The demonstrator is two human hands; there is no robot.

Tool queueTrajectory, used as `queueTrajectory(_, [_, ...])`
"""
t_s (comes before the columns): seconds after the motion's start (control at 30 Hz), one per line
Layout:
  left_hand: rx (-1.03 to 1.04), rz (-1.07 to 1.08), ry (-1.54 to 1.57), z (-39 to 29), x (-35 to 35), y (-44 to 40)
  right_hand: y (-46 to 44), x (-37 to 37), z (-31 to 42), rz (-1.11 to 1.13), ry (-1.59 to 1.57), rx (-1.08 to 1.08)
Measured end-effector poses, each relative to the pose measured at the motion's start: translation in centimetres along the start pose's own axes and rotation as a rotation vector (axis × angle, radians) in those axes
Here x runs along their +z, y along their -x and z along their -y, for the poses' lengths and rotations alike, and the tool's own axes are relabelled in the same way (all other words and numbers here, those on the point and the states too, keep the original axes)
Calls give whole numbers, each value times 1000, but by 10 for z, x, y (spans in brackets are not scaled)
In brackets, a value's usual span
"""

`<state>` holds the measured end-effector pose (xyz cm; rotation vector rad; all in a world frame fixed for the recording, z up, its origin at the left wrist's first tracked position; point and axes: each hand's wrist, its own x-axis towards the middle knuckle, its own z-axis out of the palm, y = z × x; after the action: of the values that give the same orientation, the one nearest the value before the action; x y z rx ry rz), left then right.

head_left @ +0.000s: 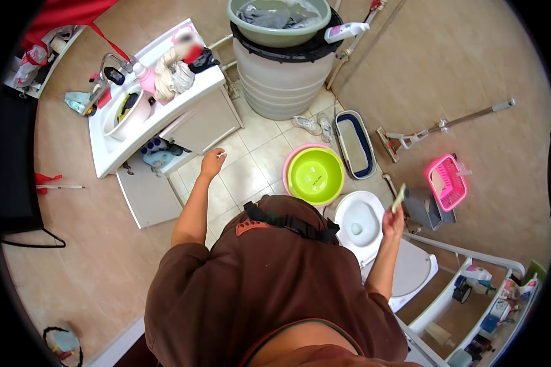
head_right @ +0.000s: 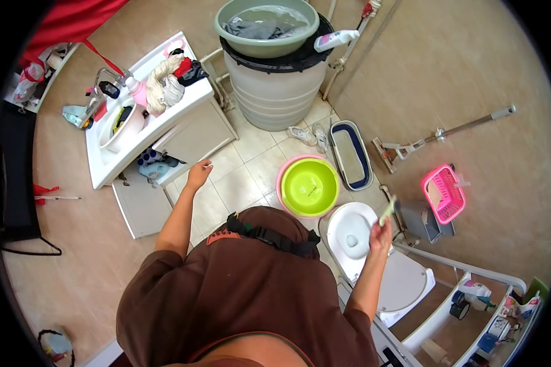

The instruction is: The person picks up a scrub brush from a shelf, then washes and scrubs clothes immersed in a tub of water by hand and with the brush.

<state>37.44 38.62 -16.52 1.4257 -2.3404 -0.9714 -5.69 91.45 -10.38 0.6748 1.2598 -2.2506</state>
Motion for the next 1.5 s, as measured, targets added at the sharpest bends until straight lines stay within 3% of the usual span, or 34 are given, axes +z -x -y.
queueTrajectory(0.07, [-44, -85, 87, 18, -22, -2, 9, 73, -26, 296, -6, 103])
queueTrajectory(0.27, [-115, -289, 291, 24, -73, -20, 60, 291, -71, 736, 196, 130])
queueTrajectory(0.33, [-157, -345, 379, 15, -79, -31, 56, 343, -82, 766, 308, 125])
queueTrajectory(0.47, [-152, -329, 509, -21, -99, -59, 11, 436, -101, 797, 618, -87])
queueTrajectory(0.57, [-115, -327, 476, -56, -125, -94, 4, 516, -116, 820, 676, -216])
queueTrajectory(0.73, [65, -421, 399, -125, -151, -195, -60, 632, -145, 866, 771, -310])
queueTrajectory(0.83, [267, -389, 340, -191, -158, -266, -112, 693, -165, 835, 782, -258])
queueTrajectory(0.87, [334, -371, 296, -206, -156, -293, -142, 710, -174, 842, 878, -359])
queueTrajectory(1.03, [602, -425, 100, -265, -130, -416, -204, 768, -217, 448, 1644, -963])
queueTrajectory(1.17, [500, -281, -159, -280, -102, -467, -240, 791, -248, 494, 2048, -791])
queueTrajectory(1.23, [436, -176, -314, -282, -89, -480, -252, 795, -253, 620, 2182, -726])
queueTrajectory(1.3, [395, -105, -282, -285, -86, -490, -268, 798, -255, 611, 2222, -579])
queueTrajectory(1.4, [300, 136, -289, -297, -95, -498, -296, 792, -250, 965, 2500, -658])
queueTrajectory(1.5, [316, 233, -267, -305, -102, -510, -311, 795, -259, 795, 2406, -659])
